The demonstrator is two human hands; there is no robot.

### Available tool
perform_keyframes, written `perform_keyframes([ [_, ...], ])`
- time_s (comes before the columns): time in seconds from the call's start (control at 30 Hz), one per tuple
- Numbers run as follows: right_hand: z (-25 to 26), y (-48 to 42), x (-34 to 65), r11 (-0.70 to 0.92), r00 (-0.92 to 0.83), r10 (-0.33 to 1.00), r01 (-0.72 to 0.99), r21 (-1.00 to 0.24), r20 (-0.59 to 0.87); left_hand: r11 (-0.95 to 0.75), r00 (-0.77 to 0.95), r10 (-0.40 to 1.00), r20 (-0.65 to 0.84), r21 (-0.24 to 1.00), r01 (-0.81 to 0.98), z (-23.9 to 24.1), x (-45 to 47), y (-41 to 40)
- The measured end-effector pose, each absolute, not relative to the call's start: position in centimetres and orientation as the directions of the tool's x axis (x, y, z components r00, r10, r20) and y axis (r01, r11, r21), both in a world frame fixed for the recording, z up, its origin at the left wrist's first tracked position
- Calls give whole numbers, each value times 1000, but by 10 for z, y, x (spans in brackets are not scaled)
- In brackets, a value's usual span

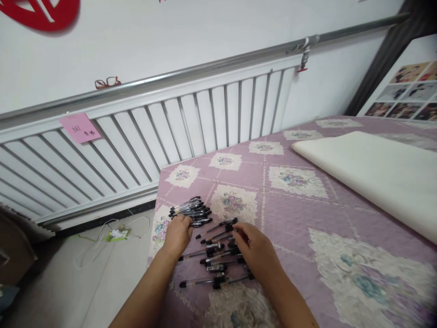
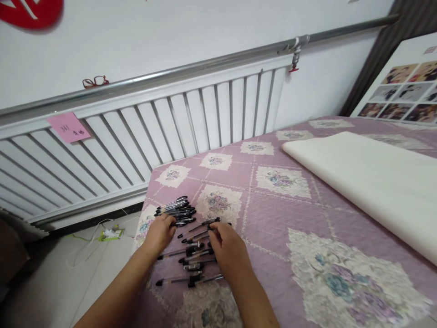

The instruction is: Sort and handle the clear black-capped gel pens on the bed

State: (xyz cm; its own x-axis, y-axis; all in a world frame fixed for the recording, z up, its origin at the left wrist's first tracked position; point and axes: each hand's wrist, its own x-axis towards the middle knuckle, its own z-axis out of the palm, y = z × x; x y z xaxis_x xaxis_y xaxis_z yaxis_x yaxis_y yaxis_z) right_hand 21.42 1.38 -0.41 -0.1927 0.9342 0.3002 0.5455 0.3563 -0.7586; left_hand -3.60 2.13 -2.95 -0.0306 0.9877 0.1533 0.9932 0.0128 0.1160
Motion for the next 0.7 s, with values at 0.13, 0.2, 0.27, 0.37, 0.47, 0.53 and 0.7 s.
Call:
perform_keyframes([
  [0.13,-4,13,213,357,-195,934,537,-765,299,25,-38,992,119,107,994,-31,-37,16],
  [0.2,-4,12,212,360,-202,933,533,-766,297,32,-44,993,105,111,993,-33,-37,14],
  [0.27,-3,12,210,359,-208,933,532,-767,293,37,-48,994,96,120,992,-33,-37,14],
  [0.37,-2,12,207,364,-223,931,521,-772,289,43,-57,994,96,147,988,-29,-36,11],
  [0.47,-3,11,203,354,-216,935,491,-796,282,28,-50,993,106,193,981,-18,-30,5],
  [0.53,-4,11,199,311,-194,949,450,-837,248,-17,-13,993,121,245,969,-8,-19,-1],
  [0.7,-4,12,190,146,-226,968,155,-977,109,-257,101,951,292,566,783,14,25,-6],
])
